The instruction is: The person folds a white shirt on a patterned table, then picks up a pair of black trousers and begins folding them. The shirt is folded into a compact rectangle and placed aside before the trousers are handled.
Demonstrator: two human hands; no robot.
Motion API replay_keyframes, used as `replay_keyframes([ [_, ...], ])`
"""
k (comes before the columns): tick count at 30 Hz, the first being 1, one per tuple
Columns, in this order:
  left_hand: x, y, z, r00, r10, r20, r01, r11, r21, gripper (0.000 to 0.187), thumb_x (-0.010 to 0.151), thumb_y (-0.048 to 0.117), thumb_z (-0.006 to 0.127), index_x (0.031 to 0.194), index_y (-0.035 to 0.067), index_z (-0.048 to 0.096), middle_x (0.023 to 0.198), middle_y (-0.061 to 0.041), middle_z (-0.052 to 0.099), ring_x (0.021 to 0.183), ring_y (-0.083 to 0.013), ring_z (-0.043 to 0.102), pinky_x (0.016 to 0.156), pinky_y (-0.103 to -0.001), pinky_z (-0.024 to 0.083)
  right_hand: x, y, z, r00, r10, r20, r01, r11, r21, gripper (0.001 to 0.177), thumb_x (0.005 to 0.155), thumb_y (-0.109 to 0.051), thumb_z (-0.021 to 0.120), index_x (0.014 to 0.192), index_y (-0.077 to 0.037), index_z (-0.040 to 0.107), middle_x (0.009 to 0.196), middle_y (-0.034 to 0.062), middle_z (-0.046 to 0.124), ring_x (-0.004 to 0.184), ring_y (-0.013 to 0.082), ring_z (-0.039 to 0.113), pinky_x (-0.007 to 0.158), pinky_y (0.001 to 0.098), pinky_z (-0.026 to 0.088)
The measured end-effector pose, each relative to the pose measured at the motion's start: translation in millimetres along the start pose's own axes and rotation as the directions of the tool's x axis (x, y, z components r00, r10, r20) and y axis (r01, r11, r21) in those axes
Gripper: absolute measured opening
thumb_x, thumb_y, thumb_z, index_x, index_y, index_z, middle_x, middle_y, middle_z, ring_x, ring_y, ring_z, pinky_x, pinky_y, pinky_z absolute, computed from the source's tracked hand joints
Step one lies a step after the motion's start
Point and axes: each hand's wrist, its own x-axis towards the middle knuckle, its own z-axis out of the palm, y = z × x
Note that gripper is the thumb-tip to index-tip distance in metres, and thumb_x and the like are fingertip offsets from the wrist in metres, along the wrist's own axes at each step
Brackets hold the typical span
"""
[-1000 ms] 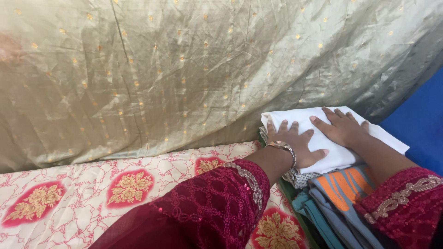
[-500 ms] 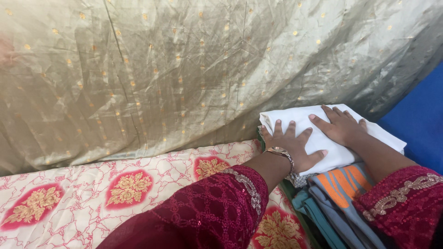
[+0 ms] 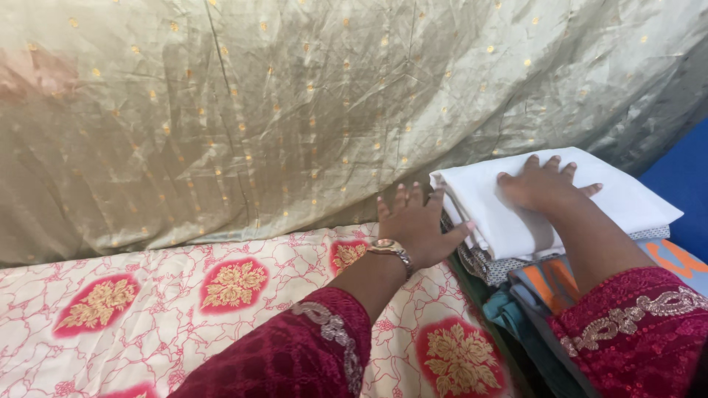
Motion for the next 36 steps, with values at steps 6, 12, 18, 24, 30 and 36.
replay_keyframes([
  [6,-52.2,-51.3,-15.2,0.988,-0.153,0.014,0.152,0.987,0.058,0.097,0.086,0.07,0.052,0.162,0.02,0.019,0.168,-0.017,0.014,0.156,-0.0393,0.008,0.121,-0.066,0.008,-68.5,-53.5,-4.3,0.973,-0.215,0.085,0.219,0.975,-0.039,0.105,0.081,-0.077,0.057,0.162,-0.017,0.027,0.172,0.0141,0.014,0.159,0.0412,0.008,0.118,0.0778,0.011],
  [12,-116.0,-101.9,-14.5,0.945,-0.323,0.054,0.324,0.946,-0.004,0.093,0.087,0.066,0.059,0.159,0.018,0.025,0.168,-0.016,0.016,0.156,-0.0382,0.009,0.122,-0.065,0.011,-138.4,-94.2,13.3,0.914,-0.383,0.133,0.396,0.914,-0.092,0.106,0.08,-0.072,0.066,0.16,-0.014,0.029,0.17,0.0184,0.015,0.158,0.0424,0.009,0.12,0.0728,0.013],
  [18,-179.8,-146.4,-17.3,0.895,-0.443,0.052,0.444,0.895,-0.03,0.091,0.089,0.061,0.062,0.159,0.015,0.027,0.167,-0.017,0.019,0.156,-0.0395,0.011,0.122,-0.065,0.011,-216.2,-136.3,61.2,0.808,-0.534,0.248,0.575,0.807,-0.136,0.105,0.08,-0.064,0.072,0.16,-0.013,0.026,0.169,0.0184,0.015,0.157,0.0404,0.011,0.124,0.0627,0.016],
  [24,-250.1,-196.3,-27.7,0.838,-0.543,0.055,0.546,0.835,-0.065,0.089,0.087,0.058,0.065,0.156,0.014,0.03,0.165,-0.016,0.022,0.155,-0.0383,0.014,0.121,-0.064,0.014,-307.6,-182.5,119.1,0.661,-0.633,0.404,0.696,0.718,-0.014,0.098,0.084,-0.062,0.068,0.16,-0.015,0.027,0.168,0.0215,0.017,0.157,0.0399,0.014,0.124,0.0622,0.019],
  [30,-321.4,-248.8,-39.1,0.808,-0.589,0.0,0.587,0.806,-0.081,0.083,0.086,0.051,0.066,0.153,0.012,0.035,0.163,-0.018,0.027,0.153,-0.0404,0.018,0.12,-0.066,0.013,-396.7,-228.4,177.5,0.445,-0.863,0.237,0.847,0.492,0.203,0.082,0.088,-0.049,0.066,0.152,-0.01,0.033,0.162,0.0227,0.023,0.153,0.0429,0.018,0.121,0.0594,0.019],
  [36,-385.6,-306.8,-58.5,0.792,-0.6,-0.112,0.599,0.799,-0.049,0.075,0.089,0.046,0.063,0.151,0.013,0.041,0.161,-0.019,0.032,0.152,-0.0414,0.022,0.12,-0.067,0.013,-467.1,-282.8,213.5,0.276,-0.961,0.004,0.912,0.264,0.314,0.066,0.091,-0.03,0.062,0.147,-0.004,0.04,0.156,0.0276,0.034,0.147,0.0468,0.028,0.118,0.0573,0.025],
])
